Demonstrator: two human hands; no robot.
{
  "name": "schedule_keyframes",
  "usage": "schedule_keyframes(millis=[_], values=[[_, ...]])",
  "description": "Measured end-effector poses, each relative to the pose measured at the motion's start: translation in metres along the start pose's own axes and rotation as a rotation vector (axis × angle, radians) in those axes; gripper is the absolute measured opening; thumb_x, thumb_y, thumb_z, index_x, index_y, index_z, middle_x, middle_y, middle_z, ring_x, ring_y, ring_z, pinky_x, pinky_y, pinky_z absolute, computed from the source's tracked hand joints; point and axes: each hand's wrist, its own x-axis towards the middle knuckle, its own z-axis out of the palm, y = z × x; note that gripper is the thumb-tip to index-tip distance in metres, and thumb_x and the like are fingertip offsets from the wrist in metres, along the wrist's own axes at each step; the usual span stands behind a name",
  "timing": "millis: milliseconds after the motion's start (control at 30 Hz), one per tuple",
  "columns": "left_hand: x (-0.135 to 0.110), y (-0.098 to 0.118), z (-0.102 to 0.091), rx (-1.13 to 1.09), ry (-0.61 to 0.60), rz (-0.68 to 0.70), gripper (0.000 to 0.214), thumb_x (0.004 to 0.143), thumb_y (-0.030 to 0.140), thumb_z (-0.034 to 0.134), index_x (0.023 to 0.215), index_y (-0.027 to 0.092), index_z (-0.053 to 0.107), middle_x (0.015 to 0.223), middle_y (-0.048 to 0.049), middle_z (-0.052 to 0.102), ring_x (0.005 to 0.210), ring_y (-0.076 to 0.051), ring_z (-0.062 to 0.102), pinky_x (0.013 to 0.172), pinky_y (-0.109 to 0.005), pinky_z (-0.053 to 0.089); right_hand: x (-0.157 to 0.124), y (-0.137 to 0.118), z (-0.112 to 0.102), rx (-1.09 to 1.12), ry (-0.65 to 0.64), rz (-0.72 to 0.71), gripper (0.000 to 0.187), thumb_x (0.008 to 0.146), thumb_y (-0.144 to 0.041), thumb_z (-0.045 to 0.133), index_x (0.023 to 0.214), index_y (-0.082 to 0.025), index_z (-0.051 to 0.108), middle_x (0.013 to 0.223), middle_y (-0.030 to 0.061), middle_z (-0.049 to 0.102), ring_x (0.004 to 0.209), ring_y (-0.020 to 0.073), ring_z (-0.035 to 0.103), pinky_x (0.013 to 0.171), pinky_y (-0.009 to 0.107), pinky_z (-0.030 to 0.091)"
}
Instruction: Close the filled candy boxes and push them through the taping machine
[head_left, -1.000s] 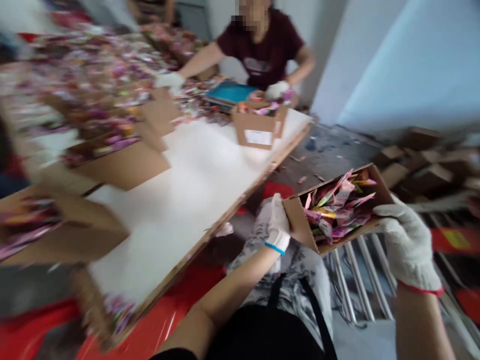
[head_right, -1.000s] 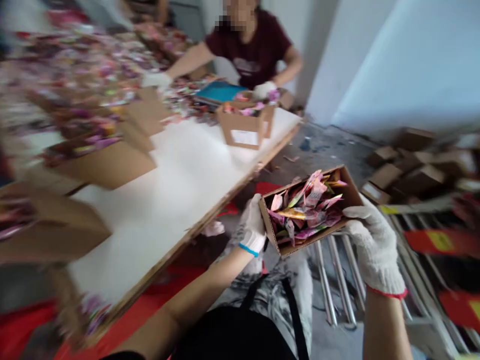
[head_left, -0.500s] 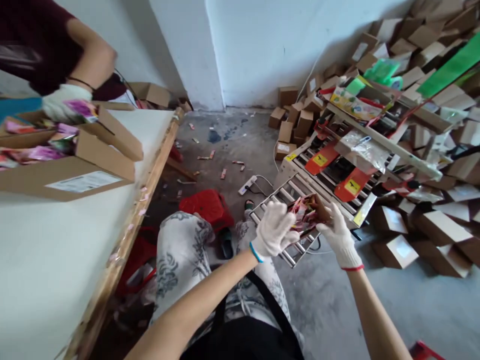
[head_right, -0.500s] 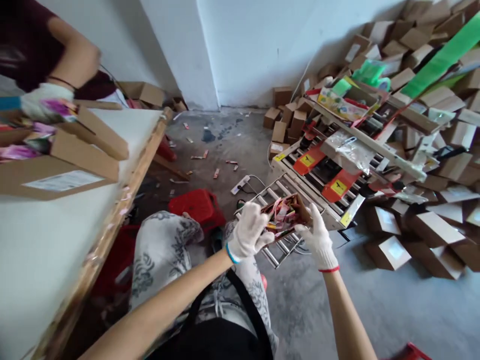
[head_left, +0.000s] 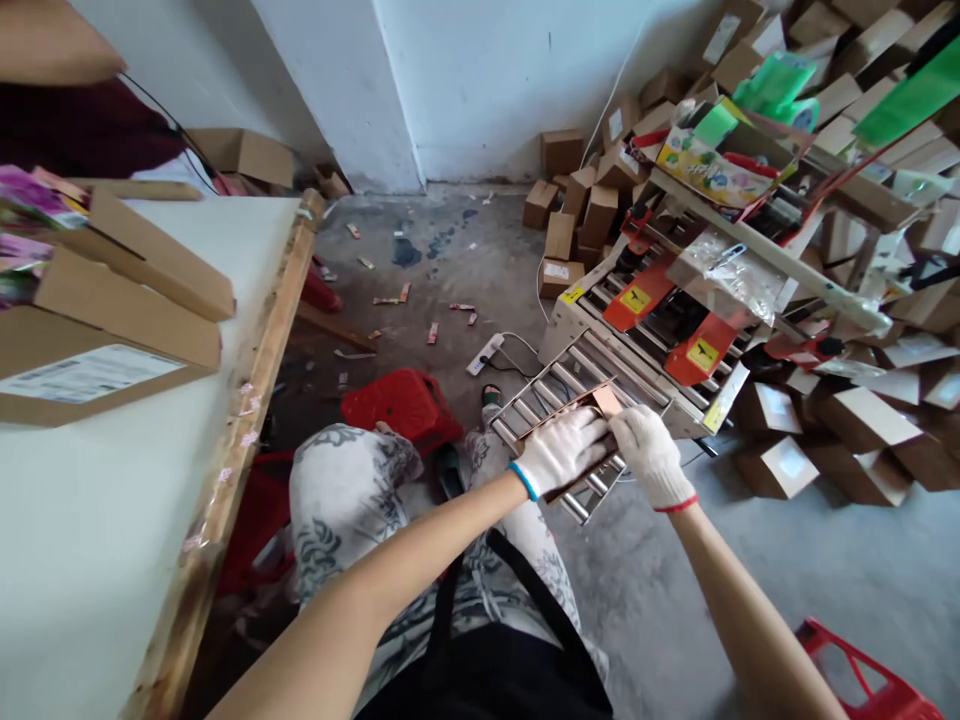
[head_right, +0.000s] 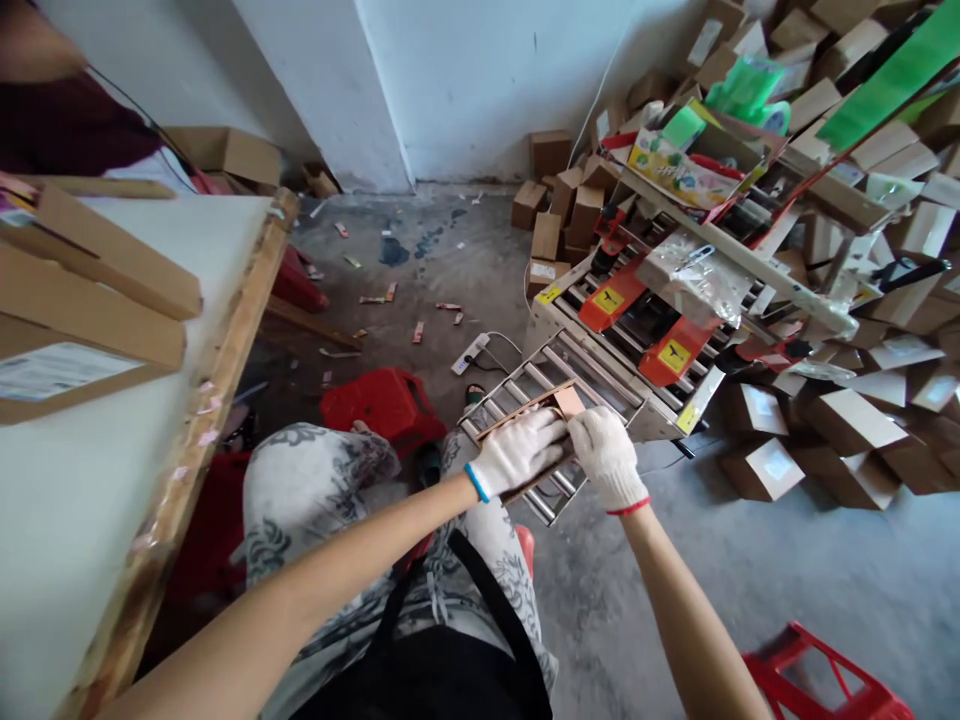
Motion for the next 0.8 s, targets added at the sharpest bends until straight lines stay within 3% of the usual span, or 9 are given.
schedule_keyframes(millis=[100, 200, 267, 333, 433, 467, 633, 733, 800], values=[[-0.02, 0.005, -0.023, -0.26, 0.173, 0.023, 0.042, 0.103, 0.032, 0.038, 0.135, 0.023, 0.064, 0.149, -0.0107, 0.055, 0.139, -0.022, 0.052, 0.12, -0.037, 0.041, 0.024, -0.018, 0.016, -0.283, -0.013, 0.266, 0.034, 0.099, -0.03, 0.041, 0.082, -0.018, 0.068, 0.087, 0.0119, 0.065, 0.085, 0.0237, 0.06, 0.078, 0.035, 0.045], [-0.024, 0.009, -0.057, -0.31, 0.234, 0.107, 0.039, 0.1, 0.03, 0.046, 0.132, 0.027, 0.068, 0.148, -0.0069, 0.058, 0.14, -0.022, 0.052, 0.122, -0.036, 0.04, 0.042, -0.029, 0.027, -0.431, -0.049, 0.455, 0.03, 0.094, -0.031, 0.048, 0.088, -0.014, 0.072, 0.093, 0.0179, 0.066, 0.086, 0.0281, 0.062, 0.077, 0.039, 0.044], [-0.011, 0.004, -0.075, -0.297, 0.276, 0.108, 0.041, 0.097, 0.03, 0.052, 0.136, 0.026, 0.065, 0.151, -0.0049, 0.055, 0.144, -0.022, 0.048, 0.125, -0.037, 0.035, 0.043, -0.031, 0.032, -0.435, 0.028, 0.432, 0.032, 0.095, -0.032, 0.047, 0.092, -0.013, 0.072, 0.096, 0.0198, 0.067, 0.092, 0.0309, 0.061, 0.084, 0.043, 0.044], [0.007, -0.005, -0.082, -0.275, 0.274, -0.022, 0.045, 0.098, 0.031, 0.048, 0.138, 0.019, 0.064, 0.152, -0.0075, 0.054, 0.144, -0.02, 0.047, 0.125, -0.034, 0.032, 0.039, -0.029, 0.037, -0.4, 0.189, 0.38, 0.031, 0.095, -0.031, 0.046, 0.098, -0.013, 0.071, 0.105, 0.0195, 0.067, 0.101, 0.0325, 0.059, 0.098, 0.049, 0.039], [0.021, -0.016, -0.065, -0.24, 0.11, -0.194, 0.042, 0.097, 0.032, 0.044, 0.118, 0.013, 0.075, 0.139, -0.0143, 0.065, 0.132, -0.02, 0.06, 0.108, -0.03, 0.051, 0.035, -0.023, 0.045, -0.287, 0.39, 0.433, 0.034, 0.093, -0.03, 0.045, 0.112, -0.013, 0.067, 0.12, 0.0175, 0.065, 0.114, 0.0338, 0.055, 0.11, 0.057, 0.029], [0.019, -0.016, -0.054, -0.228, 0.058, -0.21, 0.044, 0.095, 0.032, 0.048, 0.123, 0.01, 0.072, 0.138, -0.0151, 0.065, 0.13, -0.022, 0.062, 0.113, -0.031, 0.045, 0.036, -0.021, 0.047, -0.242, 0.413, 0.472, 0.036, 0.093, -0.028, 0.044, 0.117, -0.012, 0.066, 0.123, 0.0177, 0.065, 0.117, 0.0339, 0.054, 0.111, 0.058, 0.027], [-0.013, 0.001, -0.006, -0.031, 0.02, -0.304, 0.059, 0.093, 0.037, 0.059, 0.151, 0.03, 0.05, 0.167, -0.0112, 0.028, 0.146, -0.041, 0.041, 0.117, -0.061, 0.036, 0.051, -0.013, 0.05, -0.088, 0.368, 0.435, 0.053, 0.092, -0.021, 0.034, 0.14, -0.012, 0.054, 0.145, 0.018, 0.054, 0.136, 0.0315, 0.044, 0.118, 0.058, 0.022], [-0.019, 0.002, -0.005, -0.036, 0.014, -0.312, 0.056, 0.094, 0.04, 0.058, 0.149, 0.031, 0.052, 0.168, -0.0093, 0.026, 0.148, -0.041, 0.037, 0.118, -0.062, 0.033, 0.039, -0.018, 0.053, -0.039, 0.345, 0.438, 0.06, 0.097, -0.029, 0.028, 0.152, -0.009, 0.041, 0.157, 0.0205, 0.04, 0.147, 0.0344, 0.032, 0.119, 0.061, 0.022], [-0.017, -0.003, -0.012, -0.205, 0.061, -0.335, 0.047, 0.091, 0.039, 0.064, 0.137, 0.029, 0.066, 0.163, -0.0083, 0.038, 0.146, -0.035, 0.043, 0.12, -0.053, 0.037, 0.015, -0.032, 0.06, -0.058, 0.274, 0.373, 0.065, 0.099, -0.039, 0.026, 0.155, -0.007, 0.035, 0.161, 0.0232, 0.031, 0.151, 0.0388, 0.024, 0.119, 0.064, 0.02]])
